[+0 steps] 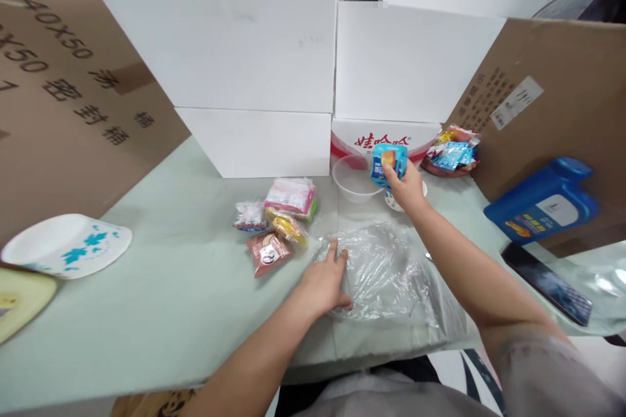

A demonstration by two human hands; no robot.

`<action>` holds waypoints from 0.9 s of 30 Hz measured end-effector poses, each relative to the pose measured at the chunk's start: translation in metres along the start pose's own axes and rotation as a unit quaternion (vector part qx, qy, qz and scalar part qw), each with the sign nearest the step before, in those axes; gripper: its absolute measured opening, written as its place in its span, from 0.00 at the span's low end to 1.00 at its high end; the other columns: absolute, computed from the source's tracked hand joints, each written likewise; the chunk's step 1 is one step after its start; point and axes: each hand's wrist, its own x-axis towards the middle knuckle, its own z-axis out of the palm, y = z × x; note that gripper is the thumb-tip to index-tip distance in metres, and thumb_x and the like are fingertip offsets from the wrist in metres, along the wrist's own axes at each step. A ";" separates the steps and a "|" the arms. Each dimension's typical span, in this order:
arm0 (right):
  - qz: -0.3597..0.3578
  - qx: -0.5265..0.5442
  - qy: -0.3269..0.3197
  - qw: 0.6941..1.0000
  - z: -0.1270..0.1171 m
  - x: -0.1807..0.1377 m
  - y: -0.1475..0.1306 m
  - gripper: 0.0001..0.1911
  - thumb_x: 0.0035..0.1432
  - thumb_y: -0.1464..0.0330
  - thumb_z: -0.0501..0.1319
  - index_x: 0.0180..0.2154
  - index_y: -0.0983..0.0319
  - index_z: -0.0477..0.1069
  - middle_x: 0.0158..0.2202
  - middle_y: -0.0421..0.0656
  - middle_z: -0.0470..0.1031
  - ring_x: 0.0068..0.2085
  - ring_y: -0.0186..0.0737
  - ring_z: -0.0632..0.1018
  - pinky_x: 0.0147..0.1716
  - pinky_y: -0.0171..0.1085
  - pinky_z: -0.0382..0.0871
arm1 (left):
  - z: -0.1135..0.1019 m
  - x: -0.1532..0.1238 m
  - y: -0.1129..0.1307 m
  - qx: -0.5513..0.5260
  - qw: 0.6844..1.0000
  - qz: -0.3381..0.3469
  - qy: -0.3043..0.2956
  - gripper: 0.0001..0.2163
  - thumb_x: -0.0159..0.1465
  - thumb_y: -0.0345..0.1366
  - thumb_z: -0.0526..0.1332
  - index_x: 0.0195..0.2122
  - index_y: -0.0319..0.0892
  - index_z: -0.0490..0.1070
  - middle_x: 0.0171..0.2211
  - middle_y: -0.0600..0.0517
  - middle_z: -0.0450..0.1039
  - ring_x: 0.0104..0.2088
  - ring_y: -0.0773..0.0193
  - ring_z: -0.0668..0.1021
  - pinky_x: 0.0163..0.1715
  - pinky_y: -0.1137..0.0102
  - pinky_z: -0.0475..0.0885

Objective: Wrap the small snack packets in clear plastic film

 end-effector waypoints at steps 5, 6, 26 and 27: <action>0.002 -0.057 -0.081 0.995 0.030 0.026 -0.005 0.23 0.55 0.59 0.62 0.49 0.64 0.68 0.44 0.50 0.76 0.44 0.47 0.76 0.45 0.46 0.69 | 0.001 0.001 0.000 0.004 1.000 -0.006 -0.005 0.51 0.39 0.42 0.77 0.65 0.44 0.57 0.69 0.35 0.40 0.47 0.36 0.78 0.44 0.55 0.74; -0.023 -0.064 -0.083 0.994 0.029 0.017 -0.007 0.22 0.56 0.60 0.61 0.50 0.64 0.67 0.45 0.50 0.75 0.44 0.46 0.75 0.45 0.45 0.69 | 0.001 0.001 0.001 0.006 1.000 -0.007 -0.008 0.51 0.39 0.42 0.77 0.65 0.44 0.57 0.69 0.35 0.39 0.47 0.36 0.78 0.43 0.55 0.74; -0.063 -0.360 -0.325 0.872 -0.028 -0.165 0.046 0.46 0.53 0.40 0.55 0.67 0.56 0.51 0.70 0.50 0.47 0.67 0.71 0.43 0.60 0.68 0.40 | 0.020 0.024 -0.016 0.021 0.984 0.124 0.127 0.29 0.60 0.45 0.65 0.62 0.48 0.62 0.66 0.45 0.56 0.67 0.44 0.54 0.63 0.48 0.52; -0.036 -0.377 -0.314 0.871 -0.032 -0.164 0.047 0.47 0.53 0.40 0.56 0.67 0.57 0.52 0.69 0.51 0.47 0.67 0.71 0.44 0.60 0.68 0.40 | 0.022 0.026 -0.018 0.034 0.987 0.109 0.113 0.30 0.61 0.46 0.65 0.63 0.48 0.60 0.67 0.46 0.53 0.68 0.43 0.50 0.64 0.47 0.50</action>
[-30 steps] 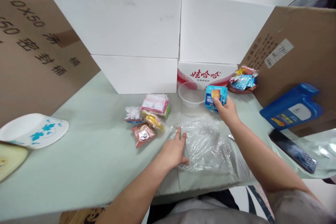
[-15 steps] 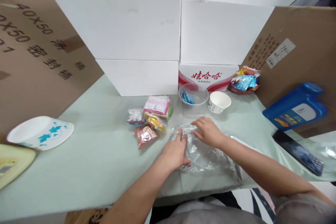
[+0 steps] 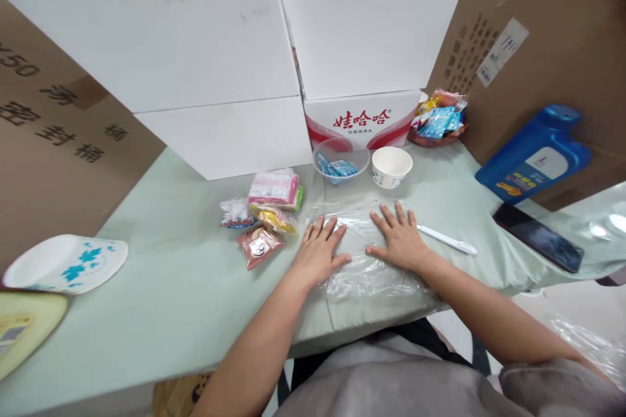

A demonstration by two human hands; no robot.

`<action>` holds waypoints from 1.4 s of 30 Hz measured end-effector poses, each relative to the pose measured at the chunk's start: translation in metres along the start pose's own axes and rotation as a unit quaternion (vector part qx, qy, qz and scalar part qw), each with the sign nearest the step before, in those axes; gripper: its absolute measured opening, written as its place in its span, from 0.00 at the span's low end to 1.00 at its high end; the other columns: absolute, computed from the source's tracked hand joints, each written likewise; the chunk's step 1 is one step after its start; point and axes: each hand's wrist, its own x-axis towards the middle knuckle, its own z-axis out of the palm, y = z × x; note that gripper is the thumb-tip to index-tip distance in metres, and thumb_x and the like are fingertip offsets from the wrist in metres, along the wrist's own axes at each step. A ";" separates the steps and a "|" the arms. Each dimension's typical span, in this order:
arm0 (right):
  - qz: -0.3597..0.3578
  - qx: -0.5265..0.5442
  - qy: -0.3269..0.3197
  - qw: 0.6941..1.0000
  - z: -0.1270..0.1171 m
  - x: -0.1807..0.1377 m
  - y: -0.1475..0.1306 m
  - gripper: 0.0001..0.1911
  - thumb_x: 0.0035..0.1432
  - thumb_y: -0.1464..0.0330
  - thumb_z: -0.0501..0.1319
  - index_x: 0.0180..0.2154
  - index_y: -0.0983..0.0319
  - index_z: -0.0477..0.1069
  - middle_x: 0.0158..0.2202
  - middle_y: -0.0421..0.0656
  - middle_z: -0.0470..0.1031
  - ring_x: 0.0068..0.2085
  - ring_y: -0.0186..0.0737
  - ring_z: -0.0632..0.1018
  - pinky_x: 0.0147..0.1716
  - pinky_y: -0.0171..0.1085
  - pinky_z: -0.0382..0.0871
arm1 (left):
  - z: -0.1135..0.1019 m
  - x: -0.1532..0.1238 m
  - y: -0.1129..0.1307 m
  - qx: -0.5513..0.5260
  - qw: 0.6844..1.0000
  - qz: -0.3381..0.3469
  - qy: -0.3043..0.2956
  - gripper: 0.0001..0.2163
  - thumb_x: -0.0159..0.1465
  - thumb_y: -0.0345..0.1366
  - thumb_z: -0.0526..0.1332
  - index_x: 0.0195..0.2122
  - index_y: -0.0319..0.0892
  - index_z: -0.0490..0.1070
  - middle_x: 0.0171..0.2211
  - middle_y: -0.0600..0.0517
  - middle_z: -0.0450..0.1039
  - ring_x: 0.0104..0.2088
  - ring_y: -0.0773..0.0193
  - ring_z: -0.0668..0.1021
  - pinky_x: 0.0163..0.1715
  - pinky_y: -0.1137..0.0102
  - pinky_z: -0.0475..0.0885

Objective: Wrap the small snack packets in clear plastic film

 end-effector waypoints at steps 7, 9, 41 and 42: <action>-0.029 0.082 0.058 0.995 -0.032 -0.048 0.040 0.32 0.64 0.50 0.50 0.60 0.66 0.64 0.66 0.56 0.56 0.67 0.58 0.52 0.63 0.56 0.52 | -0.024 -0.013 0.004 -0.027 0.996 0.013 0.088 0.18 0.64 0.43 0.62 0.52 0.42 0.71 0.62 0.42 0.61 0.65 0.45 0.57 0.62 0.48 0.54; -0.147 0.148 0.020 0.978 -0.038 -0.068 0.045 0.36 0.60 0.46 0.54 0.60 0.63 0.63 0.66 0.53 0.57 0.67 0.54 0.54 0.63 0.53 0.55 | -0.035 -0.027 0.008 -0.066 0.995 0.066 0.043 0.19 0.62 0.48 0.63 0.50 0.44 0.71 0.61 0.44 0.63 0.64 0.48 0.60 0.62 0.52 0.58; 0.158 0.142 0.149 0.966 0.008 -0.017 0.021 0.20 0.61 0.60 0.55 0.52 0.62 0.68 0.38 0.47 0.80 0.35 0.47 0.80 0.34 0.41 0.71 | -0.017 -0.028 -0.024 -0.091 0.959 -0.221 0.152 0.17 0.60 0.34 0.58 0.51 0.42 0.66 0.27 0.56 0.72 0.29 0.62 0.77 0.32 0.71 0.67; 0.163 0.146 0.149 0.964 0.007 -0.016 0.022 0.19 0.61 0.60 0.55 0.51 0.62 0.68 0.37 0.47 0.80 0.34 0.46 0.80 0.33 0.40 0.71 | -0.019 -0.030 -0.025 -0.097 0.959 -0.217 0.152 0.17 0.60 0.34 0.57 0.51 0.43 0.66 0.27 0.57 0.71 0.29 0.63 0.77 0.32 0.72 0.67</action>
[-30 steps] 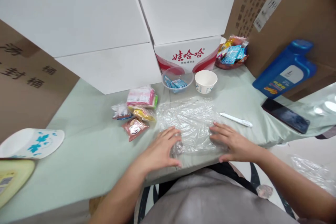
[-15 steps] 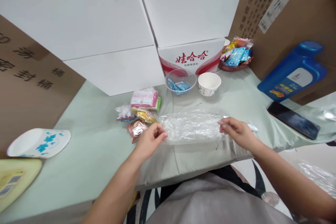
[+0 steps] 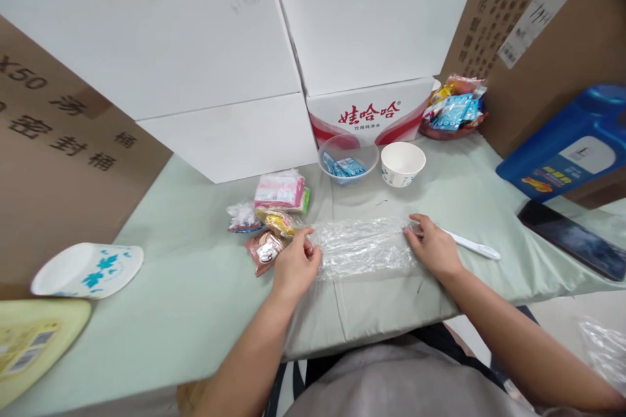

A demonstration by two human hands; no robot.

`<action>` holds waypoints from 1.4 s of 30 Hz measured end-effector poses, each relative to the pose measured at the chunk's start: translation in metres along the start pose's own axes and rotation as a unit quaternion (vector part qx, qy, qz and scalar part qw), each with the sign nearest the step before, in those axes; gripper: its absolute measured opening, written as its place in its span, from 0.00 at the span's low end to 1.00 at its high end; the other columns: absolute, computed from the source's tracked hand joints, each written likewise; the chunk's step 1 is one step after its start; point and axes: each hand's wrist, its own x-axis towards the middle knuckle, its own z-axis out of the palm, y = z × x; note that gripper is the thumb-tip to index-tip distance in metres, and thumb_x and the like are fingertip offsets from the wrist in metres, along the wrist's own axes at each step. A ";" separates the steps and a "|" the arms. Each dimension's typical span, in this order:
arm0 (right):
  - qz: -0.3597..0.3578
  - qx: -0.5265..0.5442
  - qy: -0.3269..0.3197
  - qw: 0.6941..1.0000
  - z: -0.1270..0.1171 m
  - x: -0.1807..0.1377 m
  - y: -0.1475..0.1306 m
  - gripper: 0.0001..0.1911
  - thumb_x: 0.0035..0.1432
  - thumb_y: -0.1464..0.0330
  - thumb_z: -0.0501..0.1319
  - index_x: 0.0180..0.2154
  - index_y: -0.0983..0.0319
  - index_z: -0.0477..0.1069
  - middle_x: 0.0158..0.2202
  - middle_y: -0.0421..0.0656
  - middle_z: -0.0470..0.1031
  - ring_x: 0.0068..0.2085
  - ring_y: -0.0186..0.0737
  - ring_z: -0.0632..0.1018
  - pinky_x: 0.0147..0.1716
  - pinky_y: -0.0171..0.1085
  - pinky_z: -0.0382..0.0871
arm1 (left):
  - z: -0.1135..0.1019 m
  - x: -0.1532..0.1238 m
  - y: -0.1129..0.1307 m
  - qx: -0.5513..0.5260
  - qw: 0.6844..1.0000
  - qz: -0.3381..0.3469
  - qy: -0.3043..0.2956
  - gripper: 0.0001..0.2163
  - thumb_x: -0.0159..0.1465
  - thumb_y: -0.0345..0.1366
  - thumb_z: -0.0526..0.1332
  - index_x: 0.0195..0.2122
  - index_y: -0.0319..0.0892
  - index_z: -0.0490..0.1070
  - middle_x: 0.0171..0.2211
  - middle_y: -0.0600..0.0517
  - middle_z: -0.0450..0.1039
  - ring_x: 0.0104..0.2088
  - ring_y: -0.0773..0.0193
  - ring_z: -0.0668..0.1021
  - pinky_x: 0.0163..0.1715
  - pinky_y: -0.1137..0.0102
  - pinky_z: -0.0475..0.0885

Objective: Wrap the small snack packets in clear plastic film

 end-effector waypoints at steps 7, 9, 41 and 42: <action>-0.025 -0.011 -0.014 1.000 -0.002 0.001 -0.001 0.16 0.61 0.60 0.55 0.46 0.61 0.71 0.32 0.44 0.79 0.32 0.44 0.79 0.31 0.39 0.69 | -0.020 -0.003 -0.005 0.091 0.995 0.051 -0.010 0.07 0.60 0.35 0.60 0.40 0.43 0.71 0.28 0.53 0.73 0.31 0.59 0.77 0.33 0.68 0.68; -0.036 -0.018 -0.016 0.999 -0.001 0.000 -0.003 0.16 0.61 0.60 0.55 0.46 0.61 0.71 0.33 0.44 0.79 0.31 0.44 0.79 0.30 0.39 0.68 | -0.017 -0.007 0.002 0.072 0.987 0.129 0.066 0.06 0.65 0.36 0.57 0.37 0.42 0.72 0.31 0.49 0.74 0.34 0.58 0.77 0.37 0.66 0.69; -0.324 -0.024 -0.132 0.937 -0.043 -0.056 0.045 0.30 0.62 0.55 0.58 0.63 0.58 0.61 0.66 0.49 0.58 0.67 0.53 0.57 0.61 0.56 0.58 | 0.022 -0.015 0.006 0.117 0.922 0.333 -0.156 0.43 0.54 0.61 0.64 0.67 0.50 0.52 0.69 0.43 0.44 0.68 0.39 0.45 0.63 0.42 0.40; -0.314 -0.012 -0.117 0.942 -0.046 -0.059 0.050 0.24 0.63 0.59 0.58 0.59 0.57 0.66 0.64 0.48 0.62 0.65 0.52 0.60 0.60 0.55 0.61 | 0.019 -0.016 0.007 0.109 0.922 0.337 -0.157 0.43 0.53 0.59 0.66 0.66 0.50 0.54 0.69 0.43 0.45 0.68 0.38 0.45 0.63 0.41 0.40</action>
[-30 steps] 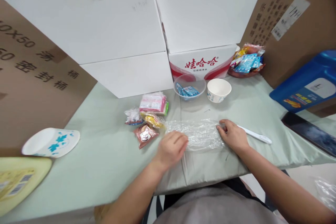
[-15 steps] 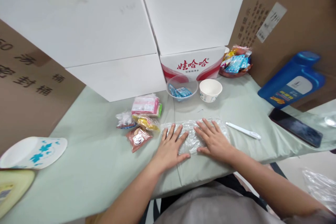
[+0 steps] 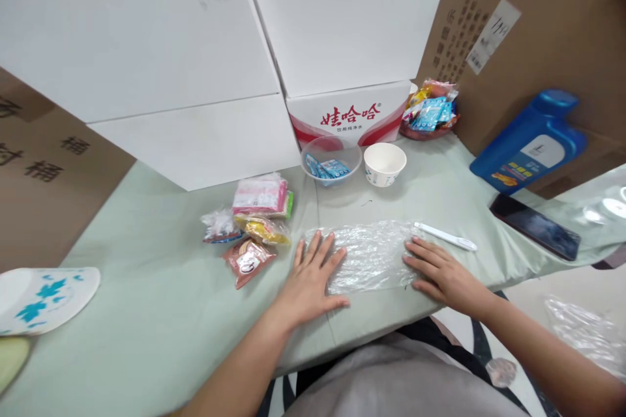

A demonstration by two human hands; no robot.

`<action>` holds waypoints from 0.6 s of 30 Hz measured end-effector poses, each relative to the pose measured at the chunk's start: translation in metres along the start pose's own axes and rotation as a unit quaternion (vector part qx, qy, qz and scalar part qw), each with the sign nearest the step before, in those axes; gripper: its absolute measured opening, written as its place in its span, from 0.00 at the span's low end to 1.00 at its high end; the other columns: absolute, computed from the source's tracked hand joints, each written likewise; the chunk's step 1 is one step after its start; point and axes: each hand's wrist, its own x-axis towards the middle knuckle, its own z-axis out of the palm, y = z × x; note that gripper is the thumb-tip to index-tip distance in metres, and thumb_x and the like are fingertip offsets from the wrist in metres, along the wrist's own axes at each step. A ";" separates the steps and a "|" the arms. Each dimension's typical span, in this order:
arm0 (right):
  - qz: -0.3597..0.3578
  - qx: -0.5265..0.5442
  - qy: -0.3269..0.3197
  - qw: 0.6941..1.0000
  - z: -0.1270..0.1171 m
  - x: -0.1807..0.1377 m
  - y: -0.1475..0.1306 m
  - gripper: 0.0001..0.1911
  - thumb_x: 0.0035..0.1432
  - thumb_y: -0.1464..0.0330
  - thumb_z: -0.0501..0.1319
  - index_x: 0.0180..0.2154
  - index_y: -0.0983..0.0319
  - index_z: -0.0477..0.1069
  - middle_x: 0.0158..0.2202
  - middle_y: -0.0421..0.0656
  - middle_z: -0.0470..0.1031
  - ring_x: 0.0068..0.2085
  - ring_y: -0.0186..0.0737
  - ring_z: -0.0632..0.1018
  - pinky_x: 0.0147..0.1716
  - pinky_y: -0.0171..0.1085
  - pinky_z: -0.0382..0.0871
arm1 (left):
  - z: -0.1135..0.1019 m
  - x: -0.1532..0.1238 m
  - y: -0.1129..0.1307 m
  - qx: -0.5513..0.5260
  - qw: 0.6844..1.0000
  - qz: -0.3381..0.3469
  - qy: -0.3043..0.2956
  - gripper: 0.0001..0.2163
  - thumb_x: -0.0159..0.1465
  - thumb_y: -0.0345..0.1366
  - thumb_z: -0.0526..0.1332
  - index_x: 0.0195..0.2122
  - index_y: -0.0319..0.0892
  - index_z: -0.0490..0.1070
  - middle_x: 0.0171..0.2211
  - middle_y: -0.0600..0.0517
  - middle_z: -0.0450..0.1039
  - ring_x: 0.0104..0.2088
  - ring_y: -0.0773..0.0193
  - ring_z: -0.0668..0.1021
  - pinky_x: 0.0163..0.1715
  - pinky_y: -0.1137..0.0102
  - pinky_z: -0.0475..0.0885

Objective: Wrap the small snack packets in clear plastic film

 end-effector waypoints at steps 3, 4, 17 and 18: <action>0.003 0.021 0.047 0.999 -0.006 -0.012 0.003 0.14 0.64 0.67 0.57 0.50 0.57 0.74 0.57 0.46 0.71 0.62 0.49 0.67 0.57 0.51 0.67 | -0.010 -0.002 0.003 -0.040 0.999 0.025 0.005 0.33 0.50 0.51 0.70 0.56 0.47 0.66 0.65 0.44 0.54 0.66 0.39 0.51 0.62 0.44 0.48; -0.002 0.028 0.054 0.998 -0.008 -0.013 0.003 0.12 0.64 0.67 0.58 0.48 0.57 0.75 0.56 0.46 0.73 0.61 0.49 0.68 0.56 0.51 0.68 | -0.014 -0.003 0.003 -0.062 0.998 0.034 0.000 0.27 0.50 0.47 0.71 0.50 0.46 0.70 0.61 0.44 0.60 0.64 0.41 0.56 0.61 0.47 0.53; -0.036 0.107 0.050 0.992 -0.021 -0.007 0.007 0.09 0.62 0.68 0.59 0.43 0.57 0.75 0.50 0.46 0.77 0.56 0.48 0.73 0.53 0.50 0.70 | -0.040 -0.008 -0.008 -0.293 0.956 -0.001 -0.006 0.05 0.61 0.29 0.55 0.32 0.44 0.68 0.39 0.50 0.75 0.42 0.60 0.76 0.43 0.68 0.71; -0.036 0.115 0.040 0.992 -0.022 -0.006 0.006 0.10 0.61 0.65 0.60 0.44 0.57 0.74 0.50 0.47 0.77 0.56 0.49 0.73 0.53 0.50 0.70 | -0.040 -0.009 -0.009 -0.298 0.954 -0.026 -0.004 0.05 0.62 0.31 0.54 0.33 0.43 0.68 0.38 0.50 0.75 0.40 0.61 0.77 0.40 0.69 0.71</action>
